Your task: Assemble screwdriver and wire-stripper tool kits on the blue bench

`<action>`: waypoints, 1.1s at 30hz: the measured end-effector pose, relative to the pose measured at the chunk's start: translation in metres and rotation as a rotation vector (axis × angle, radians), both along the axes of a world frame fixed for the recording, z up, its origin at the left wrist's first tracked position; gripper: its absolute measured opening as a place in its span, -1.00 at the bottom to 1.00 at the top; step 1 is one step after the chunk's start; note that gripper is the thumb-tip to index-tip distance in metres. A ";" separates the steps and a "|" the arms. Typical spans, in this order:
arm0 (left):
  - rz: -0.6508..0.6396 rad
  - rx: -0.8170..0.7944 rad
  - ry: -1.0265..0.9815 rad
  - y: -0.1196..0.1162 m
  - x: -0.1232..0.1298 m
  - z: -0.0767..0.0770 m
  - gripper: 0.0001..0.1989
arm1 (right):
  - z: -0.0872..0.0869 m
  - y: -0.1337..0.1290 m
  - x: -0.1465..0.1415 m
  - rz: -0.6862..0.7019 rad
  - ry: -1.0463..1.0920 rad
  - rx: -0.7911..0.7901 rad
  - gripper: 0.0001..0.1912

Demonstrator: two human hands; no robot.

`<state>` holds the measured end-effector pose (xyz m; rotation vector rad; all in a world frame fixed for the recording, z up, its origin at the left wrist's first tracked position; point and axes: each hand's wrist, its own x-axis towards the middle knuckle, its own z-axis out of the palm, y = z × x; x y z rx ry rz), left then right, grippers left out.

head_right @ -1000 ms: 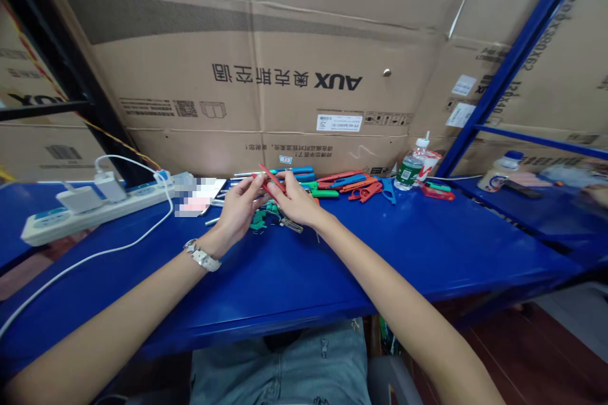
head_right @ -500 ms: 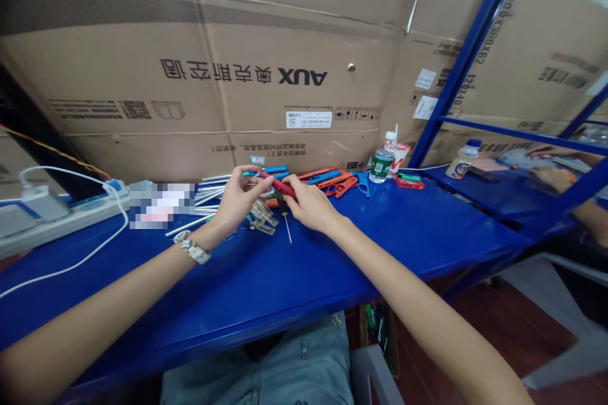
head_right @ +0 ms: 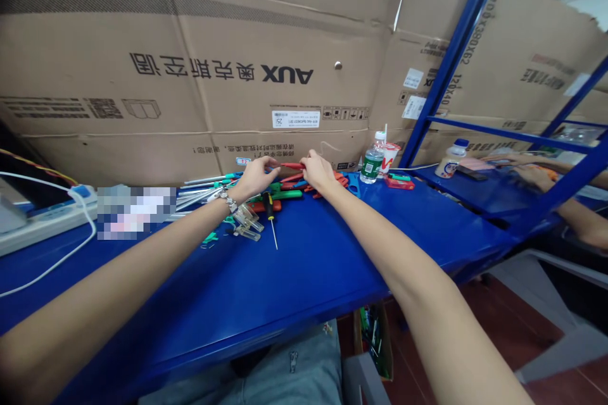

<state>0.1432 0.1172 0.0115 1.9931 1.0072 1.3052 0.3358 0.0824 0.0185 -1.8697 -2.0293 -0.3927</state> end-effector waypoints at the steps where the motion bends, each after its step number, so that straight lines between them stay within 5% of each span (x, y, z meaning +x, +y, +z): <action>1: -0.001 0.032 0.009 0.000 -0.003 -0.001 -0.91 | -0.003 0.004 0.000 -0.022 -0.004 -0.013 -0.66; 6: -0.006 0.138 0.100 -0.013 -0.030 -0.003 -0.93 | -0.014 0.003 -0.005 -0.053 0.019 -0.029 -0.63; 14: 0.007 0.284 0.317 -0.054 -0.075 -0.014 -0.82 | -0.017 -0.039 -0.037 0.305 -0.160 -0.149 -0.63; 22: -0.083 0.476 0.647 -0.051 -0.087 -0.038 -0.78 | -0.025 -0.024 -0.044 0.302 -0.283 -0.166 -0.69; 33: -0.100 0.469 0.638 -0.049 -0.085 -0.042 -0.77 | -0.006 -0.050 -0.005 0.222 -0.112 -0.084 -0.76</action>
